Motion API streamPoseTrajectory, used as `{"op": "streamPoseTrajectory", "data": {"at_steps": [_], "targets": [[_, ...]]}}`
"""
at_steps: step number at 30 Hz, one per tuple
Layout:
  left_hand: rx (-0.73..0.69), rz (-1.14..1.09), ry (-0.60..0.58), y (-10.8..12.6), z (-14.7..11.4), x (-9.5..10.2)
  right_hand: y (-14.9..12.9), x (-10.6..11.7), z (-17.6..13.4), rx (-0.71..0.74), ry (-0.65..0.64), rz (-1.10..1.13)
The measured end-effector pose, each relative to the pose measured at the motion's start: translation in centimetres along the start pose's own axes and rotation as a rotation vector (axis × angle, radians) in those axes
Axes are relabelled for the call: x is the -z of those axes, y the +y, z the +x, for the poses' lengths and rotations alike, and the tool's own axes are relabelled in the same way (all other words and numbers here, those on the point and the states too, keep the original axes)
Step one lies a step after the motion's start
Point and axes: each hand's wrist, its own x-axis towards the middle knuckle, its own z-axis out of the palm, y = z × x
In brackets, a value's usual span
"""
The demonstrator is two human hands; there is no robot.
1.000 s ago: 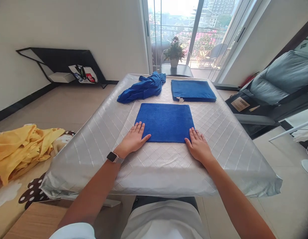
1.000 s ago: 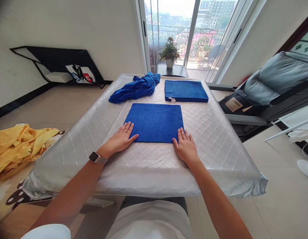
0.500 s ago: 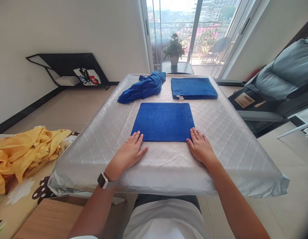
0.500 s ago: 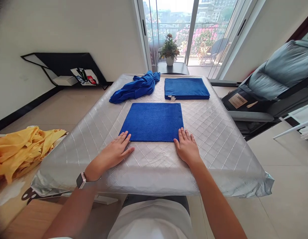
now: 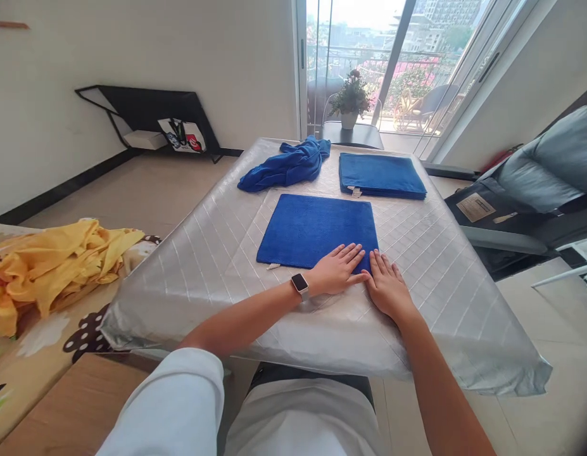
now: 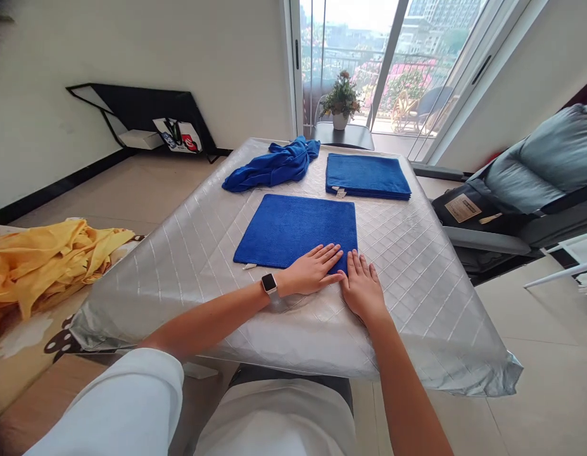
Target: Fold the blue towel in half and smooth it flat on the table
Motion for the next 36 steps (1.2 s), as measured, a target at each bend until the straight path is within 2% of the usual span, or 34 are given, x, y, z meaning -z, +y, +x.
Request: {"op": "streamPoseTrajectory", "data": {"at_steps": [4, 11, 16, 23, 28, 33, 36], "targets": [[0.102, -0.03, -0.042, -2.5, -3.5, 1.1, -0.3, 0.4, -0.1, -0.017, -0.019, 0.003], [0.468, -0.01, -0.087, -8.7, -10.9, 2.9, -0.5, 0.8, -0.2, -0.025, -0.045, 0.006], [0.572, -0.017, -0.078, -10.4, -14.4, 2.7, -0.4, 0.5, -0.2, -0.015, -0.008, -0.009], [0.568, 0.044, -0.027, -9.5, -15.2, 2.0, -0.4, 1.0, -0.2, -0.008, -0.046, -0.052], [0.574, 0.053, -0.013, -9.2, -15.2, 2.1, -0.8, 2.6, 0.0, -0.033, -0.117, -0.09], [0.588, 0.08, 0.008, -8.9, -15.1, 1.8, -1.5, 4.5, 2.8, -0.034, -0.102, -0.096], [0.585, 0.093, -0.025, -8.9, -15.2, 2.4, -1.7, 4.5, 5.2, -0.022, -0.055, -0.069]]}}
